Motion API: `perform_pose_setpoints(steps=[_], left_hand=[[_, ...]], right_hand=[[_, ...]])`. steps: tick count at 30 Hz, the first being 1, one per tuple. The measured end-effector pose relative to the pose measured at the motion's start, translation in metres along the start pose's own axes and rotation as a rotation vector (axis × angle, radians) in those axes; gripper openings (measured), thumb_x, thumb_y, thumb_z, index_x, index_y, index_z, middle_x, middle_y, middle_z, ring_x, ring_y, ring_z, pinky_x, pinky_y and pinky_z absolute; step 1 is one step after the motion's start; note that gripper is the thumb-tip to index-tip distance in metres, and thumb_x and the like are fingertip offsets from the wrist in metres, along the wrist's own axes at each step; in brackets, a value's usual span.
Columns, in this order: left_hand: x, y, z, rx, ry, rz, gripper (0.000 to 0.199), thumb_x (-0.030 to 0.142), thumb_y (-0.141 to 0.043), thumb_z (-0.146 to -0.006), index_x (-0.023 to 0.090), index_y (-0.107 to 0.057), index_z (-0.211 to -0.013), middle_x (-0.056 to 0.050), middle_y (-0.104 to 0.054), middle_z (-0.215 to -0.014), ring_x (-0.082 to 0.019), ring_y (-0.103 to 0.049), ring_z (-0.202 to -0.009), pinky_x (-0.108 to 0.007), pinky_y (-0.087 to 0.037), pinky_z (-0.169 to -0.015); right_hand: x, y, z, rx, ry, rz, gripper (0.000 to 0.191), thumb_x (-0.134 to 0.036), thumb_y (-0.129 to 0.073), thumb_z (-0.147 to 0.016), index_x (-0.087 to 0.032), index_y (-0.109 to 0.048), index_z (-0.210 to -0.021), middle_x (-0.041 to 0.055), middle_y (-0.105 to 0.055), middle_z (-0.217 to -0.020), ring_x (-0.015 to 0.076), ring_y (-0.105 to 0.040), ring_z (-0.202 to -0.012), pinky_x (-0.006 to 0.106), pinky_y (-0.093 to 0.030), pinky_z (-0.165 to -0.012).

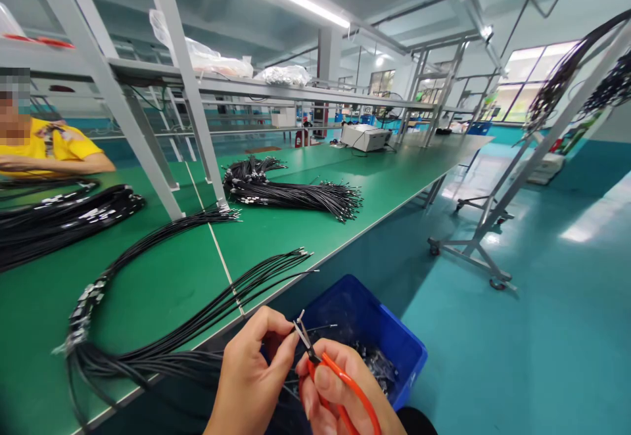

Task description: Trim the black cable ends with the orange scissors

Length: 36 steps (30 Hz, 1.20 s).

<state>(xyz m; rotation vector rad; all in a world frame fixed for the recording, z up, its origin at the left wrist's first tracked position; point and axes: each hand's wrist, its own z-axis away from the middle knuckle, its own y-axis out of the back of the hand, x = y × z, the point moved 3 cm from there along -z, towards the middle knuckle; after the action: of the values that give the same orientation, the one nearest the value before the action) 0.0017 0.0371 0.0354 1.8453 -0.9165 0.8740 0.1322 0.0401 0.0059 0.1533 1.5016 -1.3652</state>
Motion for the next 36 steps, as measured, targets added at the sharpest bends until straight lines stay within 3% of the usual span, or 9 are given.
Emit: perform_pose_setpoints(steps=[2, 9, 13, 17, 23, 28, 32, 34, 36], left_hand=[[0.0, 0.001, 0.0, -0.001, -0.007, 0.002, 0.012, 0.016, -0.053, -0.079, 0.021, -0.054, -0.067, 0.003, -0.06, -0.061, -0.012, -0.057, -0.053, -0.019, -0.045, -0.049], [0.0, 0.0, 0.0, 0.005, -0.01, -0.032, 0.013, 0.016, -0.052, -0.078, 0.021, -0.053, -0.066, 0.003, -0.058, -0.06, -0.012, -0.056, -0.052, -0.019, -0.044, -0.048], [-0.003, -0.001, 0.001, 0.002, 0.004, -0.029, 0.012, 0.016, -0.052, -0.077, 0.021, -0.053, -0.066, 0.003, -0.057, -0.059, -0.012, -0.055, -0.052, -0.02, -0.043, -0.048], [-0.007, -0.002, 0.001, -0.016, 0.044, 0.038, 0.01, 0.016, -0.055, -0.076, 0.02, -0.055, -0.066, 0.003, -0.057, -0.061, -0.013, -0.053, -0.054, -0.021, -0.042, -0.05], [-0.019, 0.003, -0.01, -0.202, 0.317, 0.481, 0.012, 0.025, -0.064, -0.07, 0.018, -0.056, -0.065, 0.004, -0.053, -0.059, -0.012, -0.047, -0.056, -0.02, -0.038, -0.053], [-0.028, 0.005, -0.018, -0.314, 0.44, 0.744, 0.016, 0.028, -0.064, -0.07, 0.017, -0.053, -0.067, 0.005, -0.049, -0.06, -0.009, -0.038, -0.055, -0.019, -0.033, -0.053], [-0.026, -0.011, -0.011, -0.444, 0.266, 0.332, 0.009, 0.02, -0.052, -0.075, 0.02, -0.056, -0.067, 0.004, -0.053, -0.06, -0.011, -0.047, -0.055, -0.021, -0.038, -0.056], [-0.027, -0.021, -0.007, -0.535, 0.181, 0.055, 0.01, 0.013, -0.059, -0.067, 0.022, -0.061, -0.063, 0.003, -0.061, -0.062, -0.015, -0.057, -0.061, -0.023, -0.041, -0.06], [-0.035, -0.022, -0.011, -0.468, 0.119, -0.334, 0.013, 0.012, -0.06, -0.07, 0.023, -0.065, -0.067, 0.001, -0.066, -0.072, -0.019, -0.061, -0.071, -0.026, -0.044, -0.066]], right_hand=[[0.001, -0.001, -0.002, -0.036, 0.0, -0.018, 0.039, -0.048, -0.081, -0.058, -0.018, -0.07, -0.082, -0.0016, -0.055, -0.054, 0.0043, -0.034, -0.038, 0.018, -0.032, -0.039], [0.0, 0.002, 0.005, 0.103, 0.06, 0.051, 0.037, -0.046, -0.077, -0.067, -0.018, -0.066, -0.089, -0.001, -0.058, -0.058, 0.0054, -0.04, -0.04, 0.018, -0.037, -0.043], [-0.002, 0.004, 0.0, 0.037, -0.005, 0.217, 0.046, -0.055, -0.077, -0.06, -0.017, -0.06, -0.079, -0.0016, -0.058, -0.05, 0.0034, -0.036, -0.033, 0.016, -0.026, -0.033], [-0.004, 0.008, 0.001, 0.202, 0.007, 0.432, 0.045, -0.054, -0.079, -0.057, -0.019, -0.054, -0.072, -0.0069, -0.053, -0.043, 0.0027, -0.033, -0.031, 0.014, -0.022, -0.032], [-0.024, 0.006, 0.008, 0.244, 0.224, 0.27, 0.05, -0.057, -0.081, -0.051, -0.018, -0.064, -0.078, -0.002, -0.055, -0.053, 0.0077, -0.04, -0.042, 0.019, -0.03, -0.04], [-0.026, 0.007, 0.006, 0.287, 0.241, 0.076, 0.044, -0.048, -0.084, -0.053, -0.019, -0.064, -0.079, -0.0007, -0.056, -0.055, 0.0094, -0.042, -0.043, 0.022, -0.033, -0.042], [-0.023, 0.013, 0.003, 0.27, 0.248, 0.06, 0.037, -0.044, -0.081, -0.061, -0.02, -0.065, -0.083, 0.0, -0.058, -0.06, 0.0096, -0.046, -0.045, 0.022, -0.035, -0.044], [-0.023, 0.019, 0.0, 0.233, 0.246, 0.107, 0.034, -0.042, -0.08, -0.063, -0.019, -0.065, -0.084, 0.0009, -0.059, -0.063, 0.011, -0.048, -0.047, 0.023, -0.038, -0.044], [-0.025, 0.024, -0.002, 0.22, 0.239, 0.128, 0.032, -0.042, -0.08, -0.064, -0.02, -0.065, -0.083, 0.001, -0.059, -0.065, 0.0118, -0.049, -0.048, 0.024, -0.04, -0.043]])
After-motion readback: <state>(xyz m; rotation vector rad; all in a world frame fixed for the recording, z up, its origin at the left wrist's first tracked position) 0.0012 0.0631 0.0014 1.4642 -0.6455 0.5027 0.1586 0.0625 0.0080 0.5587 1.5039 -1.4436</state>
